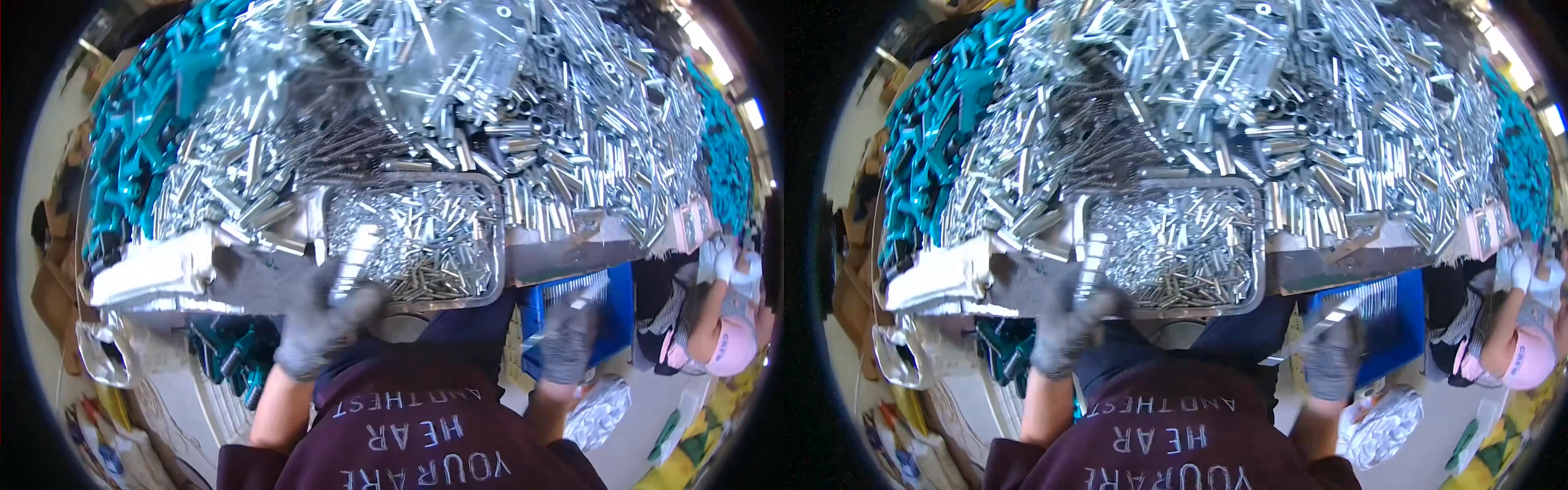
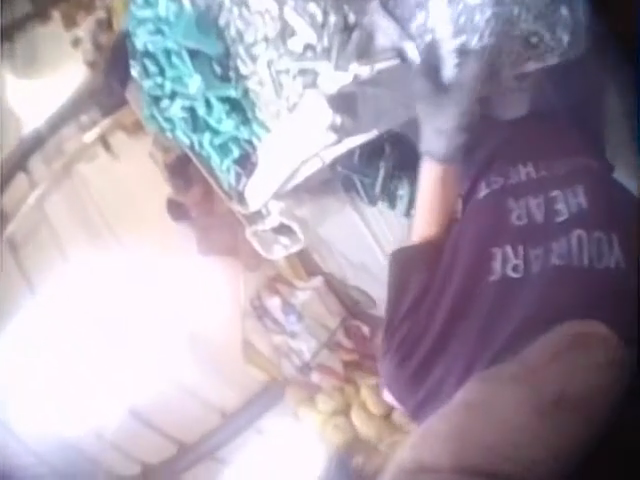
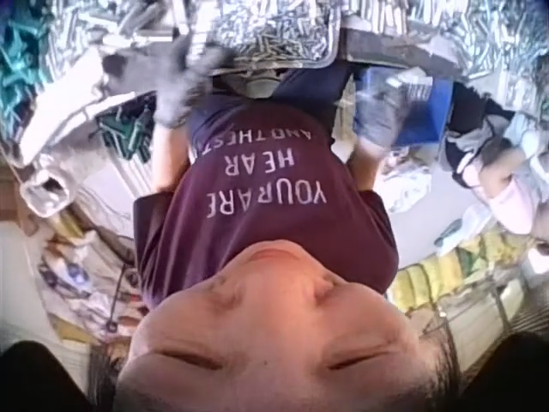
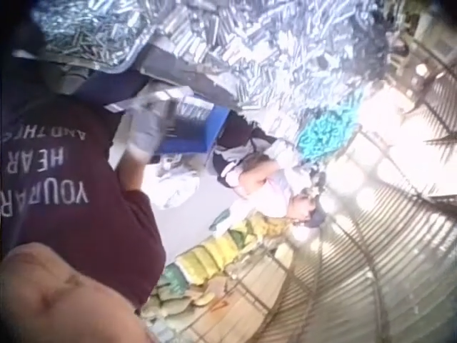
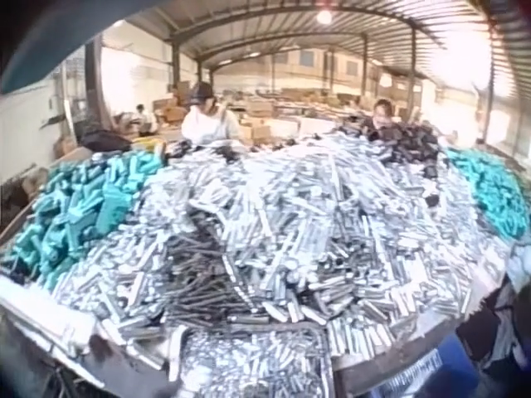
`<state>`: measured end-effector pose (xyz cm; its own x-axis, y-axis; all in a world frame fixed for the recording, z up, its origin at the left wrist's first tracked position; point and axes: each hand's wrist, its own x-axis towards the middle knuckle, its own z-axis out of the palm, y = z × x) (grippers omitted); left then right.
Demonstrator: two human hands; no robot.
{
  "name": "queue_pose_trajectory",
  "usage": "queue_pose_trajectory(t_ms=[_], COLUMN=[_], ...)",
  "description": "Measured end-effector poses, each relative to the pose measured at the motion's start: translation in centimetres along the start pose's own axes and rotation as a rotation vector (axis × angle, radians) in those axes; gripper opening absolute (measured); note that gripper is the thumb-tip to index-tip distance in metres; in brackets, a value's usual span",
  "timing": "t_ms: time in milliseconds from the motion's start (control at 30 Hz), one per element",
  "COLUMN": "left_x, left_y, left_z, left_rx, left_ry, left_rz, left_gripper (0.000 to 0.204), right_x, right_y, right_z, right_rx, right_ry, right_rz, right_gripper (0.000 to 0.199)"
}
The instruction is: Assembling teal plastic handles with metal tubes and internal components in a factory setting.
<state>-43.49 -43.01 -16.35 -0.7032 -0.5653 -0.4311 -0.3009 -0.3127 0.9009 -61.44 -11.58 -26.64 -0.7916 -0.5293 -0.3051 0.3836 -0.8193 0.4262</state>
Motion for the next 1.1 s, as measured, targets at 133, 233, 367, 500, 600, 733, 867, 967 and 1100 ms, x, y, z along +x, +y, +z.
queue_pose_trajectory(t_ms=[133,233,367,500,600,733,867,967,1100], left_x=[0.3,0.1,-0.5,-0.7,-0.3,-0.7,-1.2,-1.0,-0.8], left_y=[-1.9,-3.3,-2.7,-2.4,-2.8,-2.7,-2.0,-2.0,-1.3], left_z=[1.6,-0.2,-2.0,-2.6,-2.8,-4.7,-5.6,-4.7,-3.7], left_rx=[0.117,-0.03,0.098,0.203,0.241,0.082,0.207,0.335,0.476], left_ry=[-0.141,-0.076,-0.026,-0.015,-0.018,-0.053,-0.046,-0.01,0.001], left_rz=[0.159,0.197,0.29,0.279,0.289,0.151,0.171,0.39,0.386], left_gripper=[0.034,0.032,0.037,0.037,0.037,0.031,0.027,0.026,0.026], right_x=[3.1,4.5,4.7,4.5,4.6,6.4,8.0,7.6,5.9], right_y=[17.8,19.3,20.6,21.3,21.2,19.1,17.0,17.9,21.0], right_z=[0.3,-1.6,-0.9,-0.3,-0.2,1.4,3.3,2.2,1.3], right_rx=[-1.885,-2.141,-1.757,-1.791,-1.815,-2.037,-2.02,-1.993,-1.889], right_ry=[-0.078,-0.517,-0.138,-0.152,-0.243,-0.329,-0.345,-0.342,-0.362], right_rz=[0.131,0.16,0.536,0.508,0.452,-0.085,-0.468,-0.44,0.074], right_gripper=[0.039,0.039,0.039,0.039,0.038,0.039,0.035,0.03,0.028])
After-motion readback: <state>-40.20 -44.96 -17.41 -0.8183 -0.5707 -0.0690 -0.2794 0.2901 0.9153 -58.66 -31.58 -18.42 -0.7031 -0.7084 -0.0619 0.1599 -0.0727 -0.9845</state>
